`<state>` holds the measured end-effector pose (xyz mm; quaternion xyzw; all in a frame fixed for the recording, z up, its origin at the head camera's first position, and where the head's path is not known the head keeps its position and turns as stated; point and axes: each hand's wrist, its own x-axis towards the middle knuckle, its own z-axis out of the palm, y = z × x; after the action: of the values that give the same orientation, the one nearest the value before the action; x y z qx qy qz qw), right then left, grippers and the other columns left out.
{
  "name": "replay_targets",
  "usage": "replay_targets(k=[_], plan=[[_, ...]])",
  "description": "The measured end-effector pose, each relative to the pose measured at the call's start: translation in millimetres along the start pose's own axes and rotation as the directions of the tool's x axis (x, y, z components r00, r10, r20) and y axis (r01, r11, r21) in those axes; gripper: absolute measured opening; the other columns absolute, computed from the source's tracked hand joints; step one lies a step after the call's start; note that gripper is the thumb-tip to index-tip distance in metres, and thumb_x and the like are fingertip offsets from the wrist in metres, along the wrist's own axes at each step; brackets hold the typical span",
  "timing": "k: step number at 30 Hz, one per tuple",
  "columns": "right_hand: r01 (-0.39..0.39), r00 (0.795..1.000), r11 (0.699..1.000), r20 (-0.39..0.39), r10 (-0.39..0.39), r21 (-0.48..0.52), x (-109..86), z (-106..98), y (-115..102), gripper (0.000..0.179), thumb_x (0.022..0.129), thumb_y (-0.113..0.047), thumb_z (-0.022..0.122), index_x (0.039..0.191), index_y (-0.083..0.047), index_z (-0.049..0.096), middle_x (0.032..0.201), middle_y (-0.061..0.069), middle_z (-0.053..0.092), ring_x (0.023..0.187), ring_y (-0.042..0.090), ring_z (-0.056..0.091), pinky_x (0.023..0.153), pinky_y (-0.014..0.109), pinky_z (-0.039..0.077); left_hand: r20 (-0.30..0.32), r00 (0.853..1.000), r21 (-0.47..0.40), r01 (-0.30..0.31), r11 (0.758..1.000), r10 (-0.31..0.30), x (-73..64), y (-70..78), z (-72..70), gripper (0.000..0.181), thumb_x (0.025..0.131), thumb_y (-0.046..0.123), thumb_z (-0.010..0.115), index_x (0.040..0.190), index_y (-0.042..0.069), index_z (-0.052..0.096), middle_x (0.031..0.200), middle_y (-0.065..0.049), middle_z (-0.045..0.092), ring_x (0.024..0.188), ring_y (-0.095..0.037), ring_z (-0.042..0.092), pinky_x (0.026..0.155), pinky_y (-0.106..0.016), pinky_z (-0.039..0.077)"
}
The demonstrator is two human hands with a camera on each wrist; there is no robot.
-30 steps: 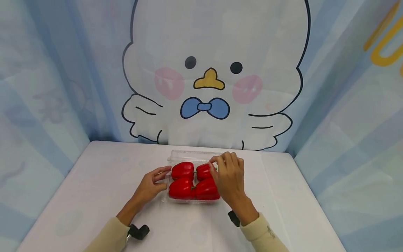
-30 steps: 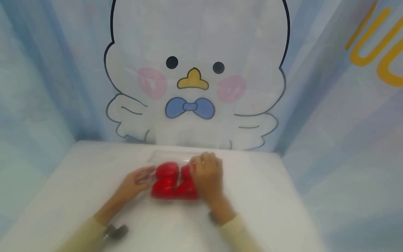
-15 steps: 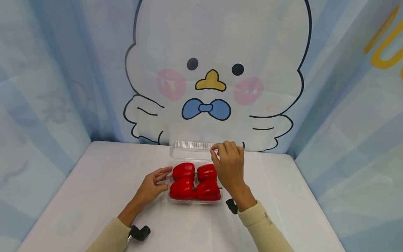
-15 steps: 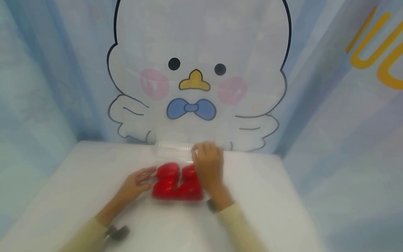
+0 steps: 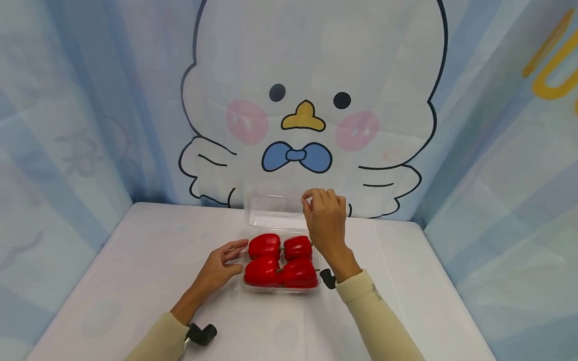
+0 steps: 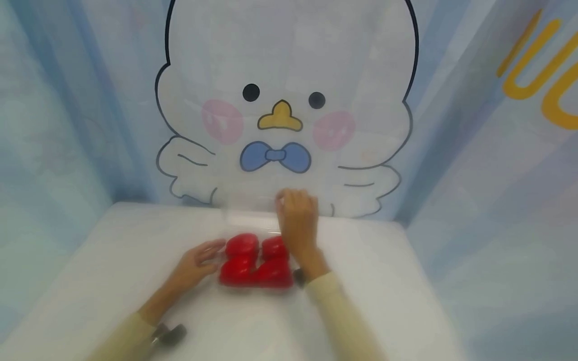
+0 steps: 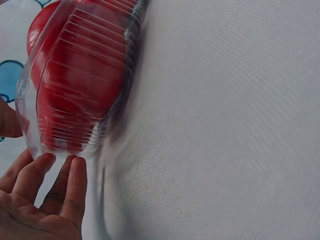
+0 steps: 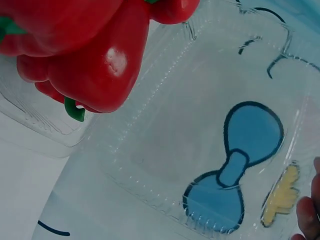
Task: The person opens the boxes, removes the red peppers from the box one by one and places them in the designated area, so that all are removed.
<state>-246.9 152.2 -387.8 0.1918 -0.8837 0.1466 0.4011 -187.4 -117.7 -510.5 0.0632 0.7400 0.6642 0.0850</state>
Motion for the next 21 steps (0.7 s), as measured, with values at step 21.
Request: replay_targets(k=[21], plan=[[-0.082, 0.996, 0.996, 0.05, 0.08, 0.031, 35.8, 28.2, 16.0, 0.01, 0.102, -0.016, 0.07, 0.107, -0.008, 0.07, 0.081, 0.01, 0.064, 0.087, 0.031, 0.06, 0.081, 0.047, 0.045, -0.001, 1.0, -0.007, 0.006, 1.0, -0.006, 1.4, 0.1, 3.4, 0.071, 0.088, -0.002, 0.067, 0.156, 0.012, 0.052, 0.163, -0.014, 0.052, 0.147, -0.038, 0.054, 0.105, -0.034, 0.06]])
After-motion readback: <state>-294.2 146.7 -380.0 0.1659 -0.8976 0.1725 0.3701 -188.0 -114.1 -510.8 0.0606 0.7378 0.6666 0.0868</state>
